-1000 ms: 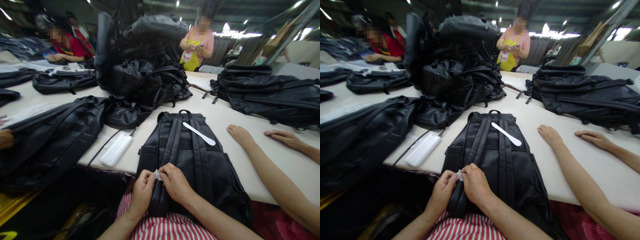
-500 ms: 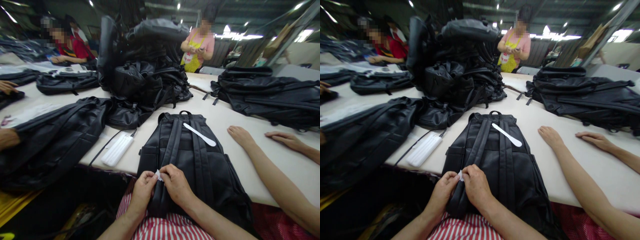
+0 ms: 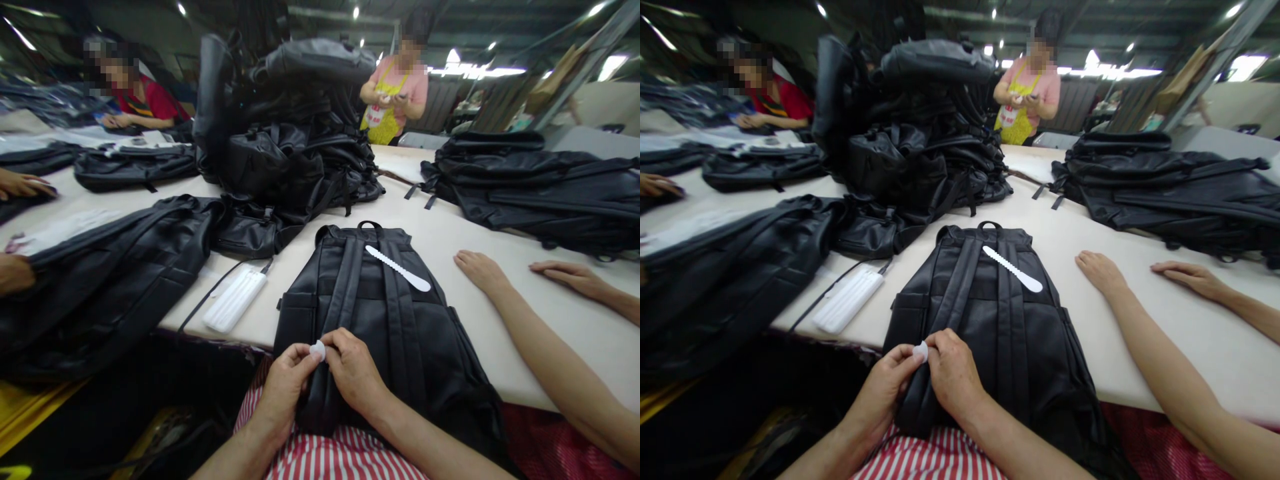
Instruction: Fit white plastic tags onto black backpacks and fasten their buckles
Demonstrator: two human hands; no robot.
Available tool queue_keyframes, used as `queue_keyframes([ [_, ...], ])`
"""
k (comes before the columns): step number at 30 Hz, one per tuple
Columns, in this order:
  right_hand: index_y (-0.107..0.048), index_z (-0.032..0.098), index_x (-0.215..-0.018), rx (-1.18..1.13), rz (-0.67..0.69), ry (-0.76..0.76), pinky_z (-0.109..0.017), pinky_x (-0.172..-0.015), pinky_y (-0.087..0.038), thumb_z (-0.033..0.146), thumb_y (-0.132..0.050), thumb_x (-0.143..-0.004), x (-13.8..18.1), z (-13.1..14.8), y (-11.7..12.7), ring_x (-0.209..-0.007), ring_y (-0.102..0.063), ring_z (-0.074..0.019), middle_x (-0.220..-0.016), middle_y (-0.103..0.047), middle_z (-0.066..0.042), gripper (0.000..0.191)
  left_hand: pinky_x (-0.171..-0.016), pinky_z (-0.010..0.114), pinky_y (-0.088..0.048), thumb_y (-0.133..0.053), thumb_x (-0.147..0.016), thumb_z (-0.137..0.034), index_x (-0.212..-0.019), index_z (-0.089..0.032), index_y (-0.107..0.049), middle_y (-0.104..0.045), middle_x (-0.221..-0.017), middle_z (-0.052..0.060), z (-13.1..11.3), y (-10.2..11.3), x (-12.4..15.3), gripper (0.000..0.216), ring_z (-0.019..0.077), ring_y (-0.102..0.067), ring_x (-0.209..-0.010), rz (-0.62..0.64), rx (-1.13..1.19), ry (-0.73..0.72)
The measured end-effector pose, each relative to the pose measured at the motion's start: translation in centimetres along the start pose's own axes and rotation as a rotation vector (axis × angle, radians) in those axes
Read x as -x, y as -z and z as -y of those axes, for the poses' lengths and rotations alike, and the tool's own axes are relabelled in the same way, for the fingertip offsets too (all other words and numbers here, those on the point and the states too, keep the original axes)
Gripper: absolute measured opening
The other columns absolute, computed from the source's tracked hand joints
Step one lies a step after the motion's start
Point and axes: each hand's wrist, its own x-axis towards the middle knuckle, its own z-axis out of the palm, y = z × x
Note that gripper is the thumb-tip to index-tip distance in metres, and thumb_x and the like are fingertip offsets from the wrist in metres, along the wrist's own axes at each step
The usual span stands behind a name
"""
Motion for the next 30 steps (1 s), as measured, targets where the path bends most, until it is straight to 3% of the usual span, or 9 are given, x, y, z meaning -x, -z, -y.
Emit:
queue_keyframes([
  [3,-0.061,0.019,-0.081,-0.030,-0.006,0.010,-0.026,-0.073,-0.043,0.012,-0.044,-0.082,0.2,-0.3,-0.1,-0.077,-0.055,-0.0138,-0.082,-0.058,-0.002,0.018,-0.037,0.016,-0.018,-0.067,-0.067,-0.043,-0.077,-0.015,-0.054,-0.037,-0.047,-0.010,-0.5,0.0,-0.1,0.032,0.0027,-0.026,-0.038,-0.009,-0.116,-0.021],
  [8,-0.054,0.018,-0.106,-0.117,0.010,-0.018,-0.026,-0.072,-0.045,0.011,-0.038,-0.084,0.4,-0.6,-0.1,-0.071,-0.055,-0.0115,-0.089,-0.058,-0.003,0.028,-0.036,0.016,-0.021,-0.064,-0.068,-0.040,-0.072,-0.015,-0.055,-0.044,-0.048,-0.008,-1.0,0.3,-0.7,0.027,0.0042,-0.033,-0.038,0.001,-0.342,-0.076],
  [11,-0.051,0.019,-0.111,-0.094,0.015,0.025,-0.028,-0.081,-0.044,0.007,-0.039,-0.080,0.4,-0.5,0.0,-0.086,-0.055,-0.0135,-0.097,-0.055,-0.004,0.035,-0.036,0.016,-0.021,-0.060,-0.071,-0.041,-0.069,-0.017,-0.050,-0.040,-0.045,-0.009,-1.1,0.4,-1.0,0.026,0.0044,-0.031,-0.036,0.025,-0.388,-0.102],
  [14,-0.049,0.020,-0.109,-0.080,0.003,0.036,-0.029,-0.084,-0.042,0.005,-0.040,-0.077,0.4,-0.5,0.1,-0.093,-0.053,-0.0148,-0.102,-0.053,-0.005,0.037,-0.035,0.016,-0.021,-0.057,-0.073,-0.042,-0.069,-0.019,-0.046,-0.038,-0.044,-0.010,-1.1,0.5,-1.1,0.026,0.0048,-0.031,-0.036,0.053,-0.357,-0.118],
  [20,-0.051,0.019,-0.092,-0.163,-0.013,-0.035,-0.027,-0.075,-0.044,0.005,-0.043,-0.074,0.6,-0.8,-0.1,-0.080,-0.055,-0.0133,-0.087,-0.055,-0.002,0.024,-0.036,0.016,-0.022,-0.054,-0.075,-0.046,-0.070,-0.019,-0.048,-0.036,-0.043,-0.010,-0.9,0.6,-1.1,0.029,0.0053,-0.031,-0.035,0.055,-0.344,-0.147],
  [27,-0.050,0.018,-0.094,-0.245,0.017,-0.111,-0.024,-0.066,-0.045,0.012,-0.046,-0.077,0.4,-0.3,0.2,-0.067,-0.057,-0.0109,-0.079,-0.059,0.000,0.019,-0.037,0.017,-0.020,-0.056,-0.073,-0.047,-0.067,-0.019,-0.047,-0.035,-0.042,-0.010,-0.8,0.4,-0.7,0.031,0.0055,-0.029,-0.036,0.041,-0.327,-0.178],
  [30,-0.051,0.018,-0.094,-0.241,0.006,-0.137,-0.023,-0.062,-0.045,0.016,-0.050,-0.076,0.2,0.1,0.4,-0.064,-0.057,-0.0106,-0.076,-0.060,0.001,0.018,-0.040,0.018,-0.026,-0.055,-0.074,-0.047,-0.065,-0.018,-0.050,-0.040,-0.045,-0.008,-0.8,0.2,-0.3,0.031,0.0069,-0.035,-0.040,0.001,-0.391,-0.256],
])
